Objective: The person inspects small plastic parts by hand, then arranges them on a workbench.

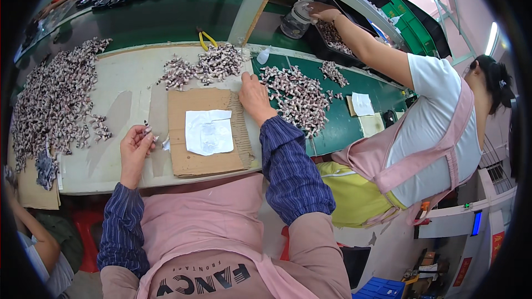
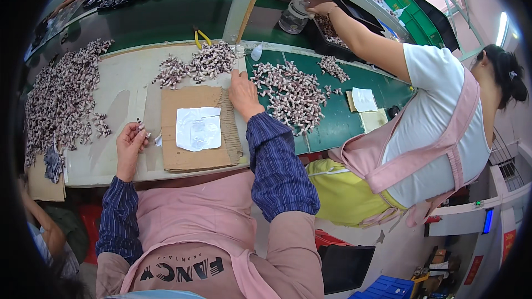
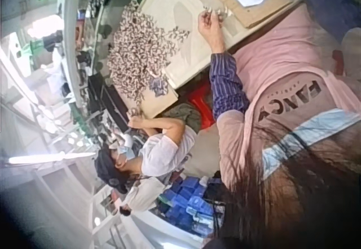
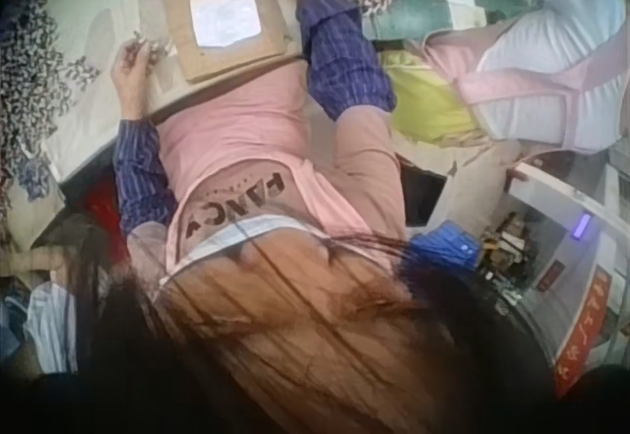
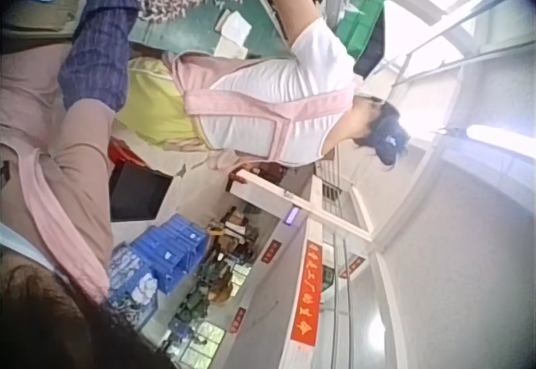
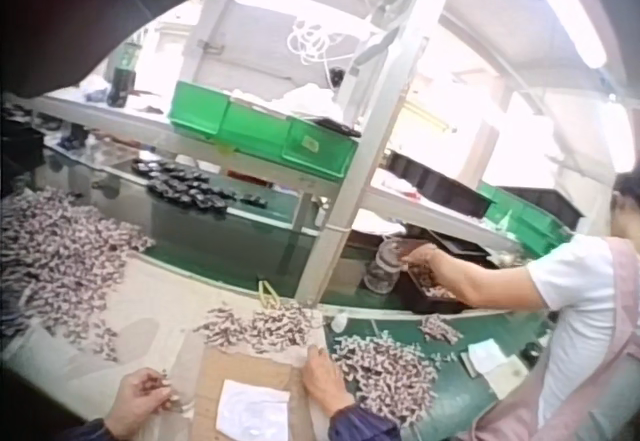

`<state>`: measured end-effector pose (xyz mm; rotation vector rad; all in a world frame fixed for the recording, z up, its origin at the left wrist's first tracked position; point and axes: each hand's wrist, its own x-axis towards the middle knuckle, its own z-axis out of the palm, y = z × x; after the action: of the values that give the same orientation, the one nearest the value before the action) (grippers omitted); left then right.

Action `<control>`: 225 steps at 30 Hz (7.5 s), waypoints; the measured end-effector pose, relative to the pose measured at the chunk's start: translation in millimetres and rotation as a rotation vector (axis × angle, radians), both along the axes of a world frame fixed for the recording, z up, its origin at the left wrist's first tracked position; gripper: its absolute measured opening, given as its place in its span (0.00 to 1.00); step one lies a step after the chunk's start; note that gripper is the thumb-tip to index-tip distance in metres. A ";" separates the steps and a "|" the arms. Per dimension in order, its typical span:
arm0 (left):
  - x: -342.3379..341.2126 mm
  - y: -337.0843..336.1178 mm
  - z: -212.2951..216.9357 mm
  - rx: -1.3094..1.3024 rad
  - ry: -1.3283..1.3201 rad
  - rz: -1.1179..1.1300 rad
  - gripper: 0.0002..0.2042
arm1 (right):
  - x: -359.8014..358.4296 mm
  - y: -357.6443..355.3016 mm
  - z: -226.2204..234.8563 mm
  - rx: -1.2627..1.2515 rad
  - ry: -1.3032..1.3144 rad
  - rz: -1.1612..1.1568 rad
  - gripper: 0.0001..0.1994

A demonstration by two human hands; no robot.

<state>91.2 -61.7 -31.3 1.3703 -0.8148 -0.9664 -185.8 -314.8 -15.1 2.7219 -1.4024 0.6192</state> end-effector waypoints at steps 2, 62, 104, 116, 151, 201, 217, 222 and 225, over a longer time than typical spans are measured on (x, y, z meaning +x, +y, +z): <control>-2.8 -2.0 1.0 -0.016 0.001 -0.011 0.08 | -6.6 -3.6 -2.0 -0.135 -0.277 0.055 0.10; -87.5 65.9 31.8 0.104 0.387 -0.250 0.11 | -1.2 177.4 16.4 0.082 -0.202 0.232 0.06; -90.7 58.2 34.0 0.072 -0.196 -0.259 0.09 | 10.1 231.6 29.4 0.211 -0.510 0.550 0.08; 114.7 20.5 33.4 0.201 -1.219 0.103 0.04 | -7.7 -7.1 -2.1 0.058 -0.507 0.074 0.10; 64.7 -107.2 17.1 0.144 -0.742 -0.001 0.11 | -36.2 66.6 20.7 1.347 -1.547 0.253 0.08; -72.5 84.3 44.2 0.124 0.753 -0.199 0.09 | 0.6 169.3 13.6 0.131 -0.282 0.291 0.04; -95.1 74.3 39.9 0.083 0.683 -0.012 0.07 | 12.2 247.9 49.7 0.445 -0.713 0.291 0.08; -99.0 73.6 38.9 0.047 0.607 0.000 0.07 | 13.2 251.0 38.4 0.344 -0.652 0.300 0.10; -99.7 73.5 37.6 0.035 0.595 0.005 0.06 | 13.3 251.0 35.1 0.342 -0.657 0.312 0.11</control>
<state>-8.5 11.9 6.3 1.0243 -0.3433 -1.3007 -172.4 -63.8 20.0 3.2077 -1.2571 1.5380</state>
